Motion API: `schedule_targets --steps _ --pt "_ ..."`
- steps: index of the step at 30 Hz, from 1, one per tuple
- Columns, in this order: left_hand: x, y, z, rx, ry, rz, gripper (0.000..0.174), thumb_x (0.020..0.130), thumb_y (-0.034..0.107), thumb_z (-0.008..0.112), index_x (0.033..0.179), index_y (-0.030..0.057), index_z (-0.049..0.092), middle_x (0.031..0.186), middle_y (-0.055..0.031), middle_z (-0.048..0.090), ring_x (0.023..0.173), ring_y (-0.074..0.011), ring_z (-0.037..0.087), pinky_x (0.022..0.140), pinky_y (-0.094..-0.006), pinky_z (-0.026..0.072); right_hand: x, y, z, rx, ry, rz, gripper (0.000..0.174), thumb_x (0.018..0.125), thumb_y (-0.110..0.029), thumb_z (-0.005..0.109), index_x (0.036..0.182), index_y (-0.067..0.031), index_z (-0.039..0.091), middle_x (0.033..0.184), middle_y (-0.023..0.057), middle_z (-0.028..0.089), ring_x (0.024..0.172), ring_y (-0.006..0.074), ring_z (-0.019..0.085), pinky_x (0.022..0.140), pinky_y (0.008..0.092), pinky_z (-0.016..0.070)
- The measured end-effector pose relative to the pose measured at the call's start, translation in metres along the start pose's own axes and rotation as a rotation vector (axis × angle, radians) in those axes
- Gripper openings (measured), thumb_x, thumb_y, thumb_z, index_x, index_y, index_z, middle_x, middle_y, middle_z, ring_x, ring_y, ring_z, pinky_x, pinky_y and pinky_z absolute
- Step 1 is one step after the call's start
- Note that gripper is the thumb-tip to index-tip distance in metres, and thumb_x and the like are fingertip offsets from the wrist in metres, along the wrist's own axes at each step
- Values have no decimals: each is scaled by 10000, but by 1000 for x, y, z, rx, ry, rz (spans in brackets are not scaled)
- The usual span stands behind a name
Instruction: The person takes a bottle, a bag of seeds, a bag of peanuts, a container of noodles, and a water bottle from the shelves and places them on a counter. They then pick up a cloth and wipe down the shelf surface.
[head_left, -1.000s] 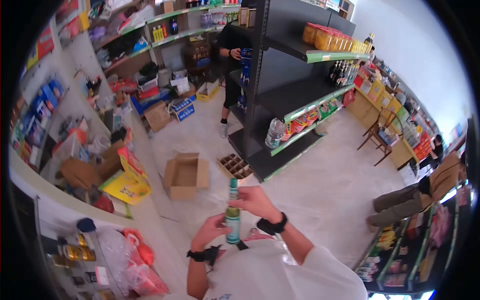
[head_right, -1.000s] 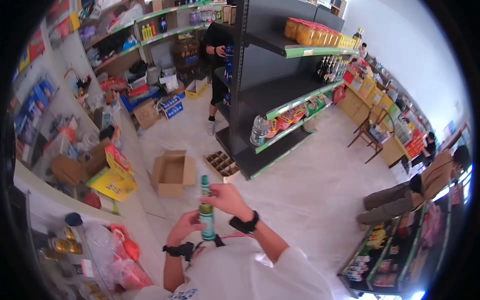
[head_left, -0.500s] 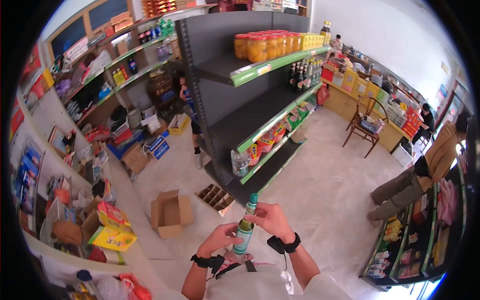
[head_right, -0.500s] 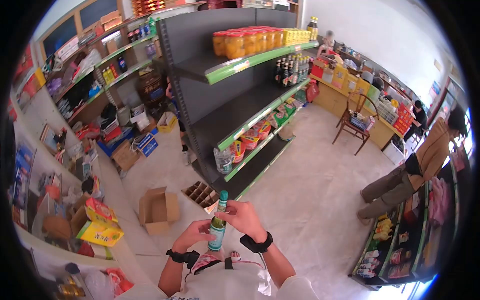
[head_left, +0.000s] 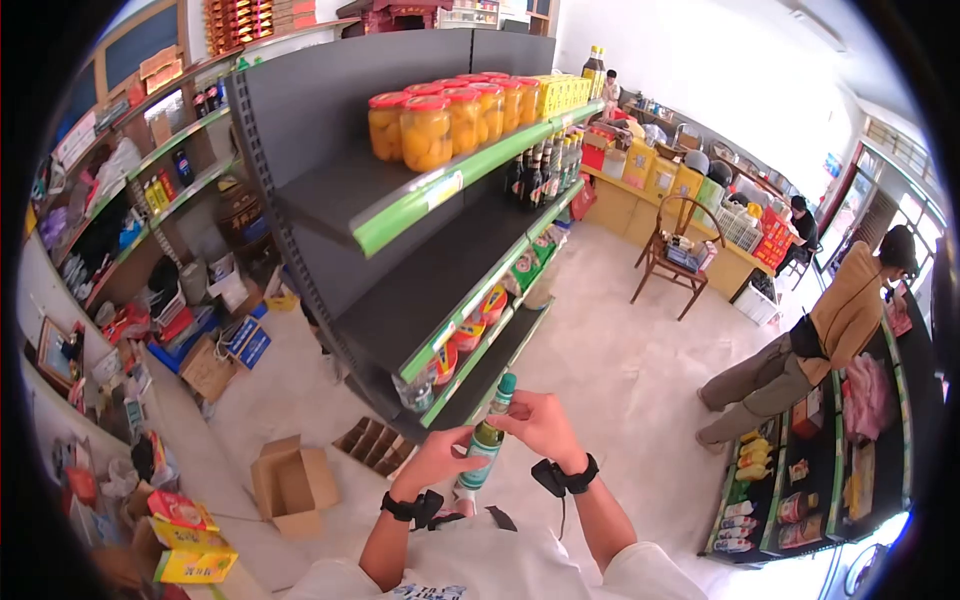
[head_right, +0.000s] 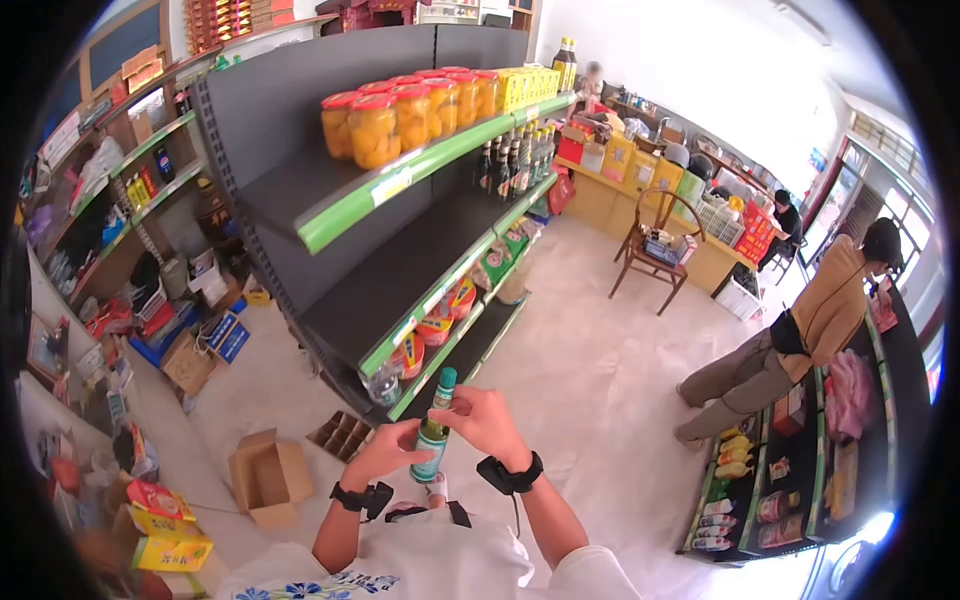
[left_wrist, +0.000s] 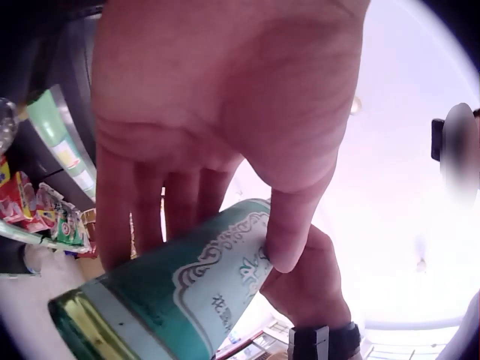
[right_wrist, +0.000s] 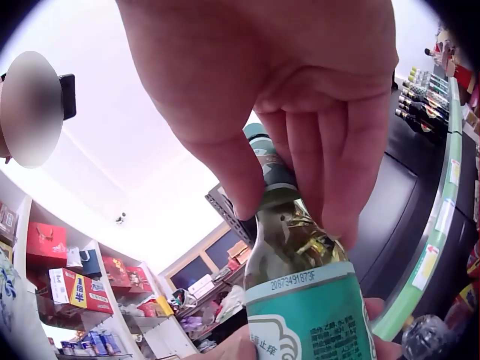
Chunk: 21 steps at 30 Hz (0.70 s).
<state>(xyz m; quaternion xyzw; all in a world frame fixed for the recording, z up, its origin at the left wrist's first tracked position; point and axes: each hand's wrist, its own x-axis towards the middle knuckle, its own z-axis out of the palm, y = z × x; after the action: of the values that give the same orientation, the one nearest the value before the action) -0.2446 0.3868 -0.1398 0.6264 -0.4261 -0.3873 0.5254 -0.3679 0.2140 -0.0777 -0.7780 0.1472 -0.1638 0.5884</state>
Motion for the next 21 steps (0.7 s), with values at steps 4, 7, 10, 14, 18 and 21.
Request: schedule_targets --steps 4,7,10,14,18,21 --pt "60 7 -13 110 52 76 483 774 174 785 1179 -13 601 931 -40 679 775 -89 625 706 -267 524 51 21 -22 -46 44 -30 214 831 -103 733 956 50 650 758 78 695 689 62 614 591 248 489" --pt "99 18 -14 104 52 30 495 771 136 785 1202 -15 593 951 -52 685 814 -98 641 742 -265 535 76 24 -45 -168 97 -12 228 817 -116 743 960 42 661 771 80 701 691 93 650 628 263 522" --pt "142 20 -16 22 74 39 519 766 111 788 1223 -22 582 990 -74 694 859 -113 662 772 -272 552 108 25 -71 -141 106 -136 238 805 -126 750 968 30 676 775 91 704 690 139 680 672 283 551" --pt "207 19 -11 -41 153 72 565 772 132 783 1268 -16 556 1104 -127 687 948 -161 679 809 -305 570 163 32 -115 -131 55 -123 245 797 -123 754 976 29 685 800 107 708 720 178 697 715 294 564" --pt "280 10 -7 91 294 125 574 783 109 773 1293 -13 539 1084 -108 698 963 -137 671 823 -289 557 227 49 -162 -76 19 -240 278 792 -99 747 1003 53 648 805 159 695 735 232 711 683 306 560" --pt "338 9 -2 51 415 125 605 785 148 789 1312 -3 530 1081 -110 698 968 -132 669 826 -286 552 273 61 -202 -86 -8 -269 288 786 -91 759 1015 45 650 833 144 688 748 205 700 688 296 554"
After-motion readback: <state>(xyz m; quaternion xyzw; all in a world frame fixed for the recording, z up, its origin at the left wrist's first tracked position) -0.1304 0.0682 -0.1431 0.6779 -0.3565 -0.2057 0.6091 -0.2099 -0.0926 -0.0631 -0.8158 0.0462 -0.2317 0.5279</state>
